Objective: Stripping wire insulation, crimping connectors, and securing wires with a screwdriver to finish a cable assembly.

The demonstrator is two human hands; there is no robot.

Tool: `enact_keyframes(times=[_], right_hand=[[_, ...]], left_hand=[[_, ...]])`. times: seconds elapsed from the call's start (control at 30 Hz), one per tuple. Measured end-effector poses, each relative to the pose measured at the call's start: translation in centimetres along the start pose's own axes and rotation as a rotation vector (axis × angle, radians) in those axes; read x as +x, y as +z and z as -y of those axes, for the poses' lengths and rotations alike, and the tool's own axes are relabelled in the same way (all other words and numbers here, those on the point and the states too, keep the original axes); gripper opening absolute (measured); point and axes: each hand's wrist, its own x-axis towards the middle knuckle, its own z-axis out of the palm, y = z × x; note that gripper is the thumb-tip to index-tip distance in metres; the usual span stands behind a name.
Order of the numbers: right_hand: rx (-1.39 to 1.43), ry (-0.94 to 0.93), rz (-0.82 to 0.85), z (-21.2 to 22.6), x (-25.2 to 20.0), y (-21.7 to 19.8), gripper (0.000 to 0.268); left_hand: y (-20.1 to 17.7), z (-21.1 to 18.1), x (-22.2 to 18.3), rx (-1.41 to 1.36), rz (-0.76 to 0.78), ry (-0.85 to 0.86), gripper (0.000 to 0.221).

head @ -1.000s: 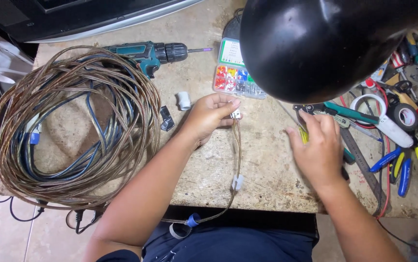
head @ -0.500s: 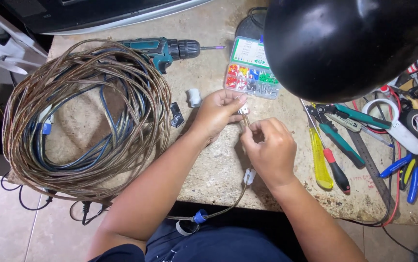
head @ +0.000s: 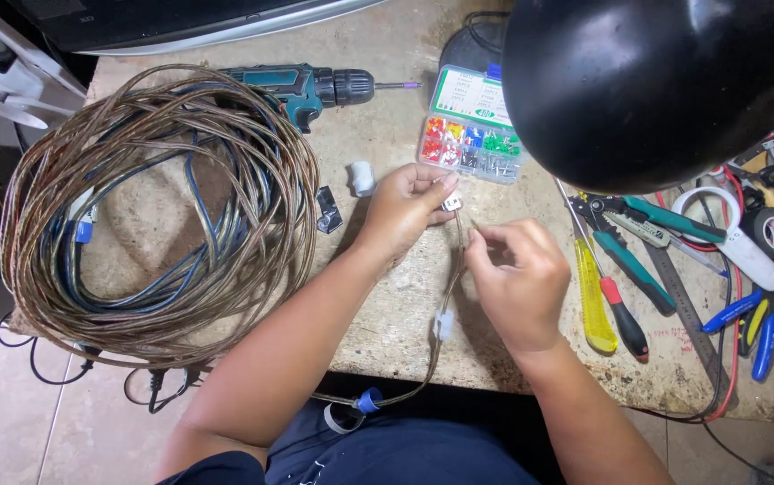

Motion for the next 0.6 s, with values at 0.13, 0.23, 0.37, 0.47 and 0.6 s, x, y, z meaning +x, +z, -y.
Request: enact_keyframes(times=[0.13,0.23,0.37,0.47,0.6], right_hand=[[0.263,0.222,0.022,-0.5,0.6,-0.9,0.009],[0.646,0.651,0.147,-1.3,1.2,-0.6,0.018],[0.964,0.852,0.198,-2.3,2.2,0.2,0.021],[0.955,0.908,0.251,-2.7,2.8,0.0,0.015],[0.731,0.634,0.36,-2.8,3.7,-1.2,0.007]], left_hand=[[-0.5,-0.4,-0.2,0.274,0.027,0.154,0.034],[-0.4,0.5,-0.5,0.914,-0.092,0.668,0.025],[0.9,-1.7,-2.6,0.703,0.187,0.609,0.017],[1.2,-3.2,-3.5,0.564,0.311,0.398,0.025],[1.2,-3.3,-3.5,0.601,0.286,0.379,0.011]])
